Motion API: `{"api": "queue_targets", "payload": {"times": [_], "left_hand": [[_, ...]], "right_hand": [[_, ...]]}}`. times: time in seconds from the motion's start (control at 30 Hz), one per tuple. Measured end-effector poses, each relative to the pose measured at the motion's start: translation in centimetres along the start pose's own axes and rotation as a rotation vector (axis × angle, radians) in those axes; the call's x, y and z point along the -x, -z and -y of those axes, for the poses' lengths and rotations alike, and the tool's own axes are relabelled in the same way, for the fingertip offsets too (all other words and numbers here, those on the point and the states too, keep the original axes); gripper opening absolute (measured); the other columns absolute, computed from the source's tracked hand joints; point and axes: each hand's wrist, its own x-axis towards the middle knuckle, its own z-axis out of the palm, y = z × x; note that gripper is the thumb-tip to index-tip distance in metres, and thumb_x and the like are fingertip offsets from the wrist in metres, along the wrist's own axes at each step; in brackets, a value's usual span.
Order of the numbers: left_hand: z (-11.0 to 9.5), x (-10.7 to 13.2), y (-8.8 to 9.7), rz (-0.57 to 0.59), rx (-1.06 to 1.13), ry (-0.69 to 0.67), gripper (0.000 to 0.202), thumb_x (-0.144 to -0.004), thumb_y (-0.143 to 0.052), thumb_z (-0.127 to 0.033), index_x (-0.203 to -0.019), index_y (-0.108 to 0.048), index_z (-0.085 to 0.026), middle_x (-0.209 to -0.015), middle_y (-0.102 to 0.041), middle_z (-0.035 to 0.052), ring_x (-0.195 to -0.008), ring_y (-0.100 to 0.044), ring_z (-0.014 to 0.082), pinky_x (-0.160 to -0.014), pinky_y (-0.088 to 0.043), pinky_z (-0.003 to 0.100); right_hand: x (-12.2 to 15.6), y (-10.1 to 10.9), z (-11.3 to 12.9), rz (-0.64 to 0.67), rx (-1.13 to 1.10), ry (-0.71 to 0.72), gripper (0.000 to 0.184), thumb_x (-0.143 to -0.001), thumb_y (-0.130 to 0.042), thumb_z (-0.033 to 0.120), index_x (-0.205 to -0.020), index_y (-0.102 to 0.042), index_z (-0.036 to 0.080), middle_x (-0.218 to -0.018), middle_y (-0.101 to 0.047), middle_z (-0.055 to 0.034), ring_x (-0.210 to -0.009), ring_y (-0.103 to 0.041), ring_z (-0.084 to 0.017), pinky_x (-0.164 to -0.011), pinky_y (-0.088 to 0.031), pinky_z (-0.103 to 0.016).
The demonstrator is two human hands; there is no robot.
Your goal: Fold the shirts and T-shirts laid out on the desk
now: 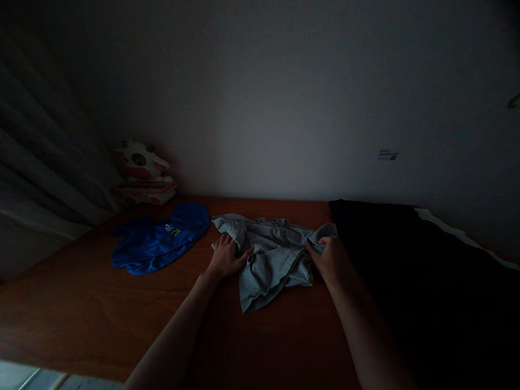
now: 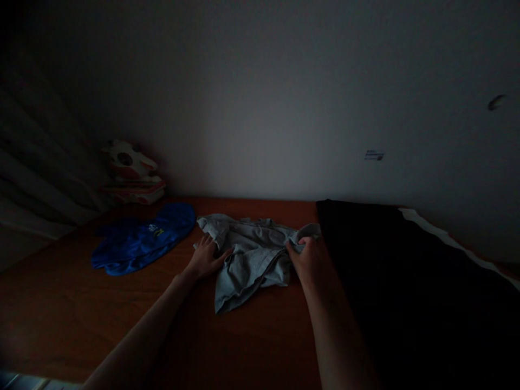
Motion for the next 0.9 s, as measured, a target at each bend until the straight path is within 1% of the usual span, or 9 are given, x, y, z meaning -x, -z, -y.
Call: {"api": "queue_targets", "payload": {"times": [0.07,0.2,0.3,0.4,0.53,0.6,0.73,0.8,0.9], "left_hand": [[0.1,0.1,-0.2,0.077,-0.166,-0.061,0.043,-0.078,-0.069,-0.050,-0.105,-0.062,-0.018,-0.121,-0.065,0.0179,-0.123,-0.054,0.0401,-0.109,-0.039,0.056],[0.4,-0.3,-0.3,0.094,-0.241,0.040,0.044,-0.078,-0.064,-0.039,-0.115,-0.056,-0.015,-0.112,-0.067,0.0166,-0.111,-0.062,0.0349,-0.097,-0.049,0.050],[0.3,-0.4,-0.4,0.096,-0.206,0.084,0.048,-0.077,-0.063,-0.030,-0.122,-0.054,-0.015,-0.111,-0.068,0.0144,-0.108,-0.064,0.0321,-0.095,-0.050,0.046],[0.1,-0.4,-0.4,0.156,-0.149,0.092,0.031,-0.074,-0.060,-0.020,-0.105,-0.063,-0.017,-0.102,-0.070,0.0122,-0.102,-0.066,0.0307,-0.092,-0.049,0.043],[-0.1,0.0,-0.1,0.237,-0.083,0.046,0.023,-0.065,-0.057,-0.012,-0.085,-0.066,-0.018,-0.093,-0.070,0.0078,-0.097,-0.065,0.0269,-0.090,-0.050,0.038],[-0.4,0.2,0.0,0.301,0.038,-0.007,0.024,-0.062,-0.054,-0.013,-0.082,-0.067,-0.019,-0.089,-0.070,0.0052,-0.093,-0.064,0.0233,-0.088,-0.051,0.034],[-1.5,0.3,-0.2,0.456,0.499,-0.109,0.012,-0.063,-0.054,-0.021,-0.064,-0.066,-0.018,-0.081,-0.069,0.0052,-0.083,-0.063,0.0201,-0.081,-0.051,0.032],[-1.8,0.3,-0.3,0.479,0.709,-0.041,0.012,-0.062,-0.059,-0.026,-0.055,-0.064,-0.018,-0.079,-0.071,0.0063,-0.082,-0.064,0.0223,-0.080,-0.052,0.033],[-1.4,0.4,-0.1,0.380,0.949,0.204,0.021,-0.060,-0.069,-0.037,-0.051,-0.061,-0.020,-0.066,-0.070,0.0064,-0.075,-0.066,0.0260,-0.073,-0.055,0.037]], "right_hand": [[0.1,0.6,0.7,0.055,0.048,-0.014,0.051,-0.072,-0.059,0.076,-0.070,-0.057,0.025,-0.074,-0.069,-0.0105,-0.072,-0.065,-0.027,-0.067,-0.046,-0.034],[0.2,2.4,2.5,0.315,0.134,-0.029,0.064,-0.088,-0.041,0.075,-0.049,-0.053,0.027,-0.053,-0.061,-0.0062,-0.053,-0.059,-0.021,-0.056,-0.039,-0.032],[0.4,3.3,4.2,0.150,0.089,0.229,0.058,-0.092,-0.046,0.066,-0.052,-0.057,0.026,-0.068,-0.068,-0.0085,-0.068,-0.065,-0.022,-0.069,-0.047,-0.033],[0.7,3.0,5.4,-0.046,-0.047,0.474,0.036,-0.093,-0.055,0.052,-0.074,-0.066,0.023,-0.095,-0.073,-0.0107,-0.092,-0.068,-0.024,-0.086,-0.050,-0.035],[1.3,1.9,5.5,0.007,-0.125,0.541,0.023,-0.094,-0.055,0.041,-0.090,-0.068,0.023,-0.107,-0.073,-0.0109,-0.102,-0.068,-0.024,-0.092,-0.052,-0.039],[1.6,1.4,5.5,0.058,-0.122,0.543,0.022,-0.094,-0.054,0.039,-0.091,-0.069,0.023,-0.107,-0.075,-0.0098,-0.101,-0.069,-0.025,-0.094,-0.052,-0.041],[2.7,0.9,6.2,0.162,-0.168,0.564,0.021,-0.096,-0.053,0.038,-0.098,-0.069,0.024,-0.112,-0.075,-0.0100,-0.106,-0.069,-0.025,-0.097,-0.051,-0.042],[3.4,0.5,6.5,0.213,-0.187,0.544,0.027,-0.097,-0.053,0.040,-0.112,-0.066,0.022,-0.118,-0.073,-0.0122,-0.111,-0.068,-0.026,-0.098,-0.052,-0.042],[3.9,-0.2,6.5,0.265,-0.136,0.456,0.050,-0.094,-0.055,0.050,-0.130,-0.058,0.015,-0.123,-0.071,-0.0189,-0.112,-0.068,-0.032,-0.096,-0.053,-0.048]]}}
